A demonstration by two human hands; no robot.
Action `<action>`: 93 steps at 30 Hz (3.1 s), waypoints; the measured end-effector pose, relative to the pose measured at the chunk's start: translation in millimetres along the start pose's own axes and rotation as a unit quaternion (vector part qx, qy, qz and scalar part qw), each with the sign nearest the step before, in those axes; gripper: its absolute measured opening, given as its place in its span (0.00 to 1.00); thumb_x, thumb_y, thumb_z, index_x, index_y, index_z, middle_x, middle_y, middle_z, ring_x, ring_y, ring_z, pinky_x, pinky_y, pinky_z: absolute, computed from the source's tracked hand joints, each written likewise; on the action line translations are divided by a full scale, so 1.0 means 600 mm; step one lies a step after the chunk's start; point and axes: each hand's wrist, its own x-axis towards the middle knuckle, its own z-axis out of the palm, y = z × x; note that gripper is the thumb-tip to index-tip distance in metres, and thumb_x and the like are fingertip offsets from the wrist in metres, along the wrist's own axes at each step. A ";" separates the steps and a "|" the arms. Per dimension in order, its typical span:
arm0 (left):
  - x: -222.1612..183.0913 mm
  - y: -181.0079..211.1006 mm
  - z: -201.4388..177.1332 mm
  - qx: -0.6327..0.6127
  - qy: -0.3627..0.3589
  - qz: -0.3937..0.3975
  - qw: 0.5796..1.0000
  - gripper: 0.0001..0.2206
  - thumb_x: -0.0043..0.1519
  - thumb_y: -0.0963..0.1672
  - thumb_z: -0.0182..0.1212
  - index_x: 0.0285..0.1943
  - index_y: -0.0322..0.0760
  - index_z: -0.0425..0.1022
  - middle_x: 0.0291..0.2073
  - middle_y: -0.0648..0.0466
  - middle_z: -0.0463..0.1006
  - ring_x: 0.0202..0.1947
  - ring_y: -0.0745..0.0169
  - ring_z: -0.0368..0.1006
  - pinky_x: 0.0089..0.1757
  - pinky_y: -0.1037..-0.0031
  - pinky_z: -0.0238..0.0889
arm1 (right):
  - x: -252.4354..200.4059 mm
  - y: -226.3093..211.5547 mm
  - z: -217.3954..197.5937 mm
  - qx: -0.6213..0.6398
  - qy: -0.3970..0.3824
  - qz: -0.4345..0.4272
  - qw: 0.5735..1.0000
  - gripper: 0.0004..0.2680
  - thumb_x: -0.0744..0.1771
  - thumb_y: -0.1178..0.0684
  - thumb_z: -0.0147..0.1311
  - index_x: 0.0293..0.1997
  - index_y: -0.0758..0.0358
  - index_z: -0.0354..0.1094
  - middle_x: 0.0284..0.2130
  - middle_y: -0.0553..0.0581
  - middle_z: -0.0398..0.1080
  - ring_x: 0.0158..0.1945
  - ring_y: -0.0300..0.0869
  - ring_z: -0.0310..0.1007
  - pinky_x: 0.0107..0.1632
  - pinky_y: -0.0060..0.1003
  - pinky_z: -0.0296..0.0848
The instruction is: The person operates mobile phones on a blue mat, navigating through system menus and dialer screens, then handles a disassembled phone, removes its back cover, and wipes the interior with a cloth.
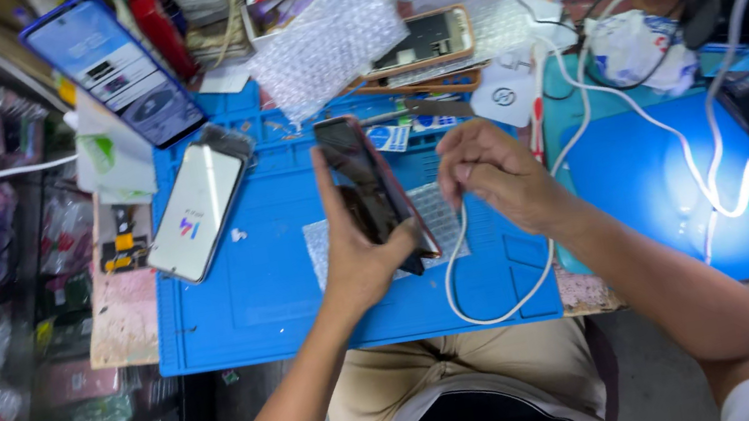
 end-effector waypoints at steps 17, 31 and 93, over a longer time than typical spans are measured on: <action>-0.004 0.051 0.016 0.309 -0.046 0.031 0.949 0.59 0.43 0.43 0.73 0.81 0.32 0.30 0.54 0.35 0.68 0.50 0.31 0.71 0.46 0.55 0.70 | 0.003 0.001 0.020 -0.361 0.201 -0.080 0.907 0.17 0.69 0.66 0.49 0.68 0.69 0.63 0.49 0.57 0.76 0.49 0.32 0.76 0.51 0.27 0.76; -0.003 0.064 -0.014 0.371 -0.139 0.034 0.918 0.58 0.42 0.43 0.73 0.81 0.35 0.34 0.49 0.38 0.69 0.46 0.32 0.72 0.43 0.54 0.70 | 0.000 0.011 -0.023 -0.257 0.220 -0.008 0.941 0.09 0.71 0.62 0.48 0.53 0.75 0.72 0.43 0.58 0.79 0.44 0.36 0.79 0.48 0.31 0.79; 0.003 -0.072 -0.155 -0.643 -0.179 -0.060 0.742 0.29 0.76 0.54 0.44 0.80 0.32 0.56 0.73 0.34 0.64 0.67 0.36 0.68 0.65 0.54 0.65 | 0.013 0.024 -0.038 -0.073 0.319 -0.002 0.945 0.08 0.76 0.62 0.47 0.62 0.61 0.55 0.55 0.67 0.72 0.54 0.52 0.79 0.56 0.46 0.81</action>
